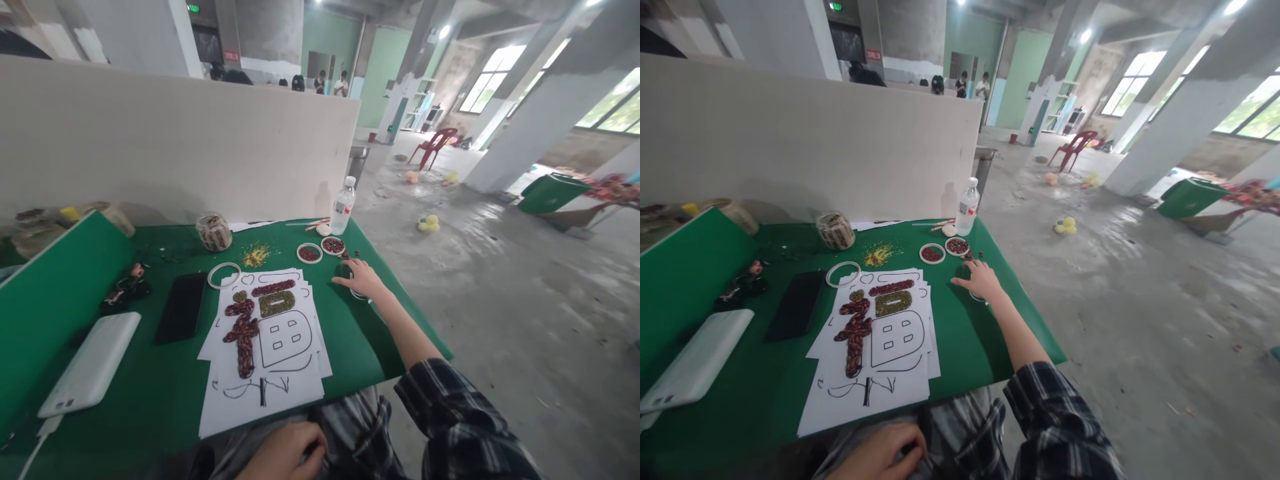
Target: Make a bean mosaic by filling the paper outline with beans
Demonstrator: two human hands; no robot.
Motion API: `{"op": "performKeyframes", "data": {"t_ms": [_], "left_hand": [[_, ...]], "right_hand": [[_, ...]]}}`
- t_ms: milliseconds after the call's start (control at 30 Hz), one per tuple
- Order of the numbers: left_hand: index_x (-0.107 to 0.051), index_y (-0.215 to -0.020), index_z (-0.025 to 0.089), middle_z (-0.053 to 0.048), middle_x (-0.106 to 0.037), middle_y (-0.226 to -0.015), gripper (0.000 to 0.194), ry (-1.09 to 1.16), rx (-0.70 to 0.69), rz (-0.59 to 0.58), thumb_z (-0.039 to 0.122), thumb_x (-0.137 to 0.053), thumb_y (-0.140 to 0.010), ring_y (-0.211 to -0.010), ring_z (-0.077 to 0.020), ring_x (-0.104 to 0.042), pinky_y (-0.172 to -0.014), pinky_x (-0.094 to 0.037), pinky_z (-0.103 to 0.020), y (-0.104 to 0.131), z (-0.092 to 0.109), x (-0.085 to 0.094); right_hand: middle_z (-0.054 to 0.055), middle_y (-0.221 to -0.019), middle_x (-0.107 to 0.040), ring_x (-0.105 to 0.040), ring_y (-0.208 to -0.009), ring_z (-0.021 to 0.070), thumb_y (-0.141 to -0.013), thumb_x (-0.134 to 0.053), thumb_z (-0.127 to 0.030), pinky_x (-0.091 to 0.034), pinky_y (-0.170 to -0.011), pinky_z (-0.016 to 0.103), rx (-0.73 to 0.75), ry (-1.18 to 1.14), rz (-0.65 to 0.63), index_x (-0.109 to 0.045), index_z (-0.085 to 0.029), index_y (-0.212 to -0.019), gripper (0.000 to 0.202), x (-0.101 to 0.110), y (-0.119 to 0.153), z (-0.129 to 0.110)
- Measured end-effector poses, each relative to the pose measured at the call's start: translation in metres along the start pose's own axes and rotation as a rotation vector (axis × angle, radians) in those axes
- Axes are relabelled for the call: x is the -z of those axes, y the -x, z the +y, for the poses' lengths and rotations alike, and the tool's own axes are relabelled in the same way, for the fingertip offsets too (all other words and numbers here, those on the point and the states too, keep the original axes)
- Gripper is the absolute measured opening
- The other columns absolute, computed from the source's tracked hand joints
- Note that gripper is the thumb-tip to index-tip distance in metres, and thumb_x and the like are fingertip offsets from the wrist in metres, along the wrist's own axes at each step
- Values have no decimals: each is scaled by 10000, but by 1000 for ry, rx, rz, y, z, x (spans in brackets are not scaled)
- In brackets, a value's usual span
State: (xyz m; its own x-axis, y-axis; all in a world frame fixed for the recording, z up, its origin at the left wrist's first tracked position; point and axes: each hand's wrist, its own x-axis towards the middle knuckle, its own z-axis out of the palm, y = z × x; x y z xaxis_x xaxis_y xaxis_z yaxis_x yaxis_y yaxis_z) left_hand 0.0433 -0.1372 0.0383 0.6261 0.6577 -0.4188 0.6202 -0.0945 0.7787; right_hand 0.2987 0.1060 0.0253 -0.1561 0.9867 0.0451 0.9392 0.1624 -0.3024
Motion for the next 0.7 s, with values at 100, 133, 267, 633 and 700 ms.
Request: {"op": "performKeyframes", "data": {"t_ms": [100,133,267,633,700], "left_hand": [[-648,-888,203,-30,-676,-903,245,3,7,-13,240,-411,-838,-797,-155,-592,-669,-384,-212,0,4,4],[-648,-885,202,-30,-677,-903,242,7,15,-22,237,-413,-838,-796,-153,-593,-667,-384,-209,0,4,4],[-643,-885,204,-24,-675,-897,237,23,20,-25,237,-412,-842,-801,-146,-592,-677,-387,-202,-2,-1,0],[-640,-894,193,-34,-667,-904,247,42,4,-46,265,-406,-857,-828,-153,-592,-712,-401,-217,-6,-1,-3],[-640,-890,196,-31,-665,-904,251,42,10,-52,277,-404,-861,-834,-154,-589,-719,-402,-219,-6,-1,-3]], "right_hand": [[97,-1205,-543,-469,-1116,263,-783,-535,-607,-347,-938,371,148,2,10,-561,-238,-1170,536,-2,11,3],[88,-1205,-540,-476,-1102,254,-789,-530,-602,-349,-933,366,200,3,7,-567,-245,-1161,516,-1,16,5],[89,-1194,-532,-485,-1065,256,-784,-529,-611,-340,-916,375,309,84,10,-584,-235,-1119,507,2,30,16],[84,-789,-634,-567,-719,183,-926,-379,-380,-330,-645,254,157,224,-69,-576,-181,-822,298,-9,44,32],[74,-722,-628,-561,-651,175,-921,-389,-369,-309,-597,248,105,224,-57,-564,-180,-802,284,-10,48,35]]}}
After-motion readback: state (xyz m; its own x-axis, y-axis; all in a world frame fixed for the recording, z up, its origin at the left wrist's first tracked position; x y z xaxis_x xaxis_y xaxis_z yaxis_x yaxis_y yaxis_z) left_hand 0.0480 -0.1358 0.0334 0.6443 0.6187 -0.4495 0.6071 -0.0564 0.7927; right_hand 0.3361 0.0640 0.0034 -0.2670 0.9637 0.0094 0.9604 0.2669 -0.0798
